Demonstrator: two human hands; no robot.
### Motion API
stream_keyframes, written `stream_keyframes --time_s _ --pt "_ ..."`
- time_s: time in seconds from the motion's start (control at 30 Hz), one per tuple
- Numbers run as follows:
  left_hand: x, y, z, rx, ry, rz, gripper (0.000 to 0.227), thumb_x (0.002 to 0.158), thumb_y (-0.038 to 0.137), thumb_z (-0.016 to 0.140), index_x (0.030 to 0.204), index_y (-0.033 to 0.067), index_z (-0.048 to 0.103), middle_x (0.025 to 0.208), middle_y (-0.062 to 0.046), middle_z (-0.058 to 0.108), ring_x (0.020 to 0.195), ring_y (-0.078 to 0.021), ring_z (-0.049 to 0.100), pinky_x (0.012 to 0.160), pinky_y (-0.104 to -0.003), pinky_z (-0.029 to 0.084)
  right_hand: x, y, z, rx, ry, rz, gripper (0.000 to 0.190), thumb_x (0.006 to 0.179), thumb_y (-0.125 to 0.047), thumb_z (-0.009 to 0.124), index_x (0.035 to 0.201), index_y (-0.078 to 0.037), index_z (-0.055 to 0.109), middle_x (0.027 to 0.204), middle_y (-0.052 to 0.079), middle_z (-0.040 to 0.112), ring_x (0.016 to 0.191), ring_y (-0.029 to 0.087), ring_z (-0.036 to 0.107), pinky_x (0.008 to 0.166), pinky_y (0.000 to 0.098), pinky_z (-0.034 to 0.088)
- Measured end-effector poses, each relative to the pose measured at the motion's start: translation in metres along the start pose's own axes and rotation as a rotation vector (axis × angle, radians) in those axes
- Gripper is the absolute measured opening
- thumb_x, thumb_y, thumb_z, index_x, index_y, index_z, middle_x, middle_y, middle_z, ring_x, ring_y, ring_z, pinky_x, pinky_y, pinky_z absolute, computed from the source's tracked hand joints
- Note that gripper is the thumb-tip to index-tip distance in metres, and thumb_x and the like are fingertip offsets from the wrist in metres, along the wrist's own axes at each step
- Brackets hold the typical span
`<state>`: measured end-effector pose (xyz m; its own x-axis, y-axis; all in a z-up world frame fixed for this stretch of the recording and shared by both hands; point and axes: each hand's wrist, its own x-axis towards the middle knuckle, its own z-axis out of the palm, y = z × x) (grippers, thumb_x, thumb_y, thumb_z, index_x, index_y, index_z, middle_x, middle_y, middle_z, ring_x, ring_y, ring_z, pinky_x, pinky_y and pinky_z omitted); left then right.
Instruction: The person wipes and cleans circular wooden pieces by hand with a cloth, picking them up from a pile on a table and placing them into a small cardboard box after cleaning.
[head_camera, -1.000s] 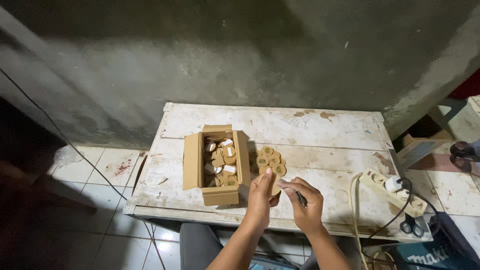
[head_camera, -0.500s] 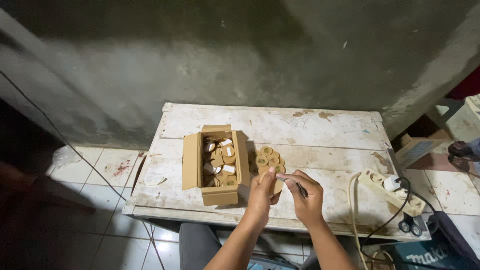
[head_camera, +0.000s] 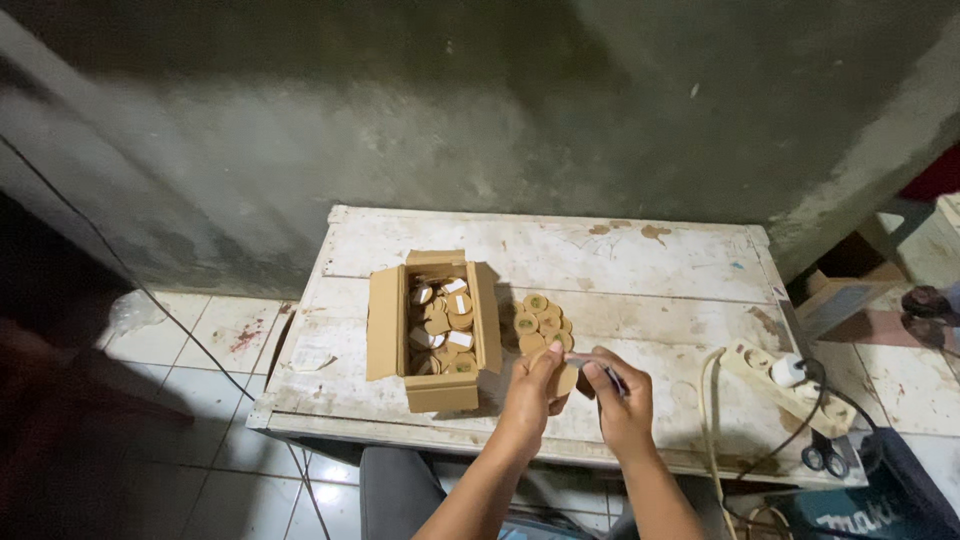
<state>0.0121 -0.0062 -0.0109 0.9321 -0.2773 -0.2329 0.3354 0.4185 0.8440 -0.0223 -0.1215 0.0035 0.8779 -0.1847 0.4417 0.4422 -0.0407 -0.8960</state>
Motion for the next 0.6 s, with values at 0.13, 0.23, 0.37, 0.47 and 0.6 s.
stream_keyframes --time_s 0.13,0.23,0.37,0.47,0.6 --pt "-0.004 0.005 -0.003 0.105 0.092 -0.1 0.034 0.094 0.044 0.061 0.071 0.024 0.047 0.063 0.006 0.042 0.06 -0.0083 0.039 0.058 -0.028 0.035 -0.012 0.011 -0.003 0.118 -0.005 0.048 0.029 0.098 -0.022 0.06 0.1 0.004 0.075 0.066 0.004 0.045 0.058 0.015 0.041 0.055 0.0297 0.033" --pt "0.006 -0.005 -0.009 0.077 0.17 -0.178 0.027 0.089 0.046 0.064 0.082 0.0215 0.056 0.074 0.003 0.052 0.07 -0.0116 0.049 0.065 -0.032 0.042 -0.012 0.01 -0.007 0.138 -0.056 0.059 0.03 0.097 -0.023 0.062 0.098 0.003 0.077 0.065 0.003 0.046 0.057 0.014 0.041 0.055 0.0285 0.034" --pt "0.012 -0.013 -0.015 -0.065 0.09 0.006 0.039 0.097 0.033 0.063 0.069 0.0199 0.039 0.058 0.003 0.032 0.047 -0.0097 0.026 0.045 -0.029 0.018 -0.01 0.017 -0.012 0.063 -0.137 0.075 0.029 0.096 -0.022 0.062 0.096 0.001 0.078 0.072 0.004 0.051 0.065 0.014 0.045 0.056 0.026 0.035" --pt "-0.001 0.003 -0.008 0.037 0.079 -0.034 0.038 0.097 0.041 0.06 0.07 0.0225 0.04 0.06 0.005 0.035 0.054 -0.0088 0.032 0.053 -0.029 0.027 0.001 0.007 -0.006 0.016 -0.13 0.048 0.029 0.097 -0.023 0.061 0.097 0.0 0.078 0.071 0.003 0.052 0.065 0.012 0.044 0.056 0.0254 0.034" --pt "-0.006 0.01 -0.004 0.111 0.1 -0.063 0.04 0.096 0.052 0.054 0.071 0.0207 0.05 0.064 0.003 0.045 0.061 -0.0097 0.041 0.058 -0.029 0.035 0.0 0.011 0.002 0.056 -0.051 0.069 0.027 0.097 -0.021 0.061 0.1 0.001 0.077 0.069 0.003 0.053 0.06 0.014 0.046 0.055 0.0274 0.037"
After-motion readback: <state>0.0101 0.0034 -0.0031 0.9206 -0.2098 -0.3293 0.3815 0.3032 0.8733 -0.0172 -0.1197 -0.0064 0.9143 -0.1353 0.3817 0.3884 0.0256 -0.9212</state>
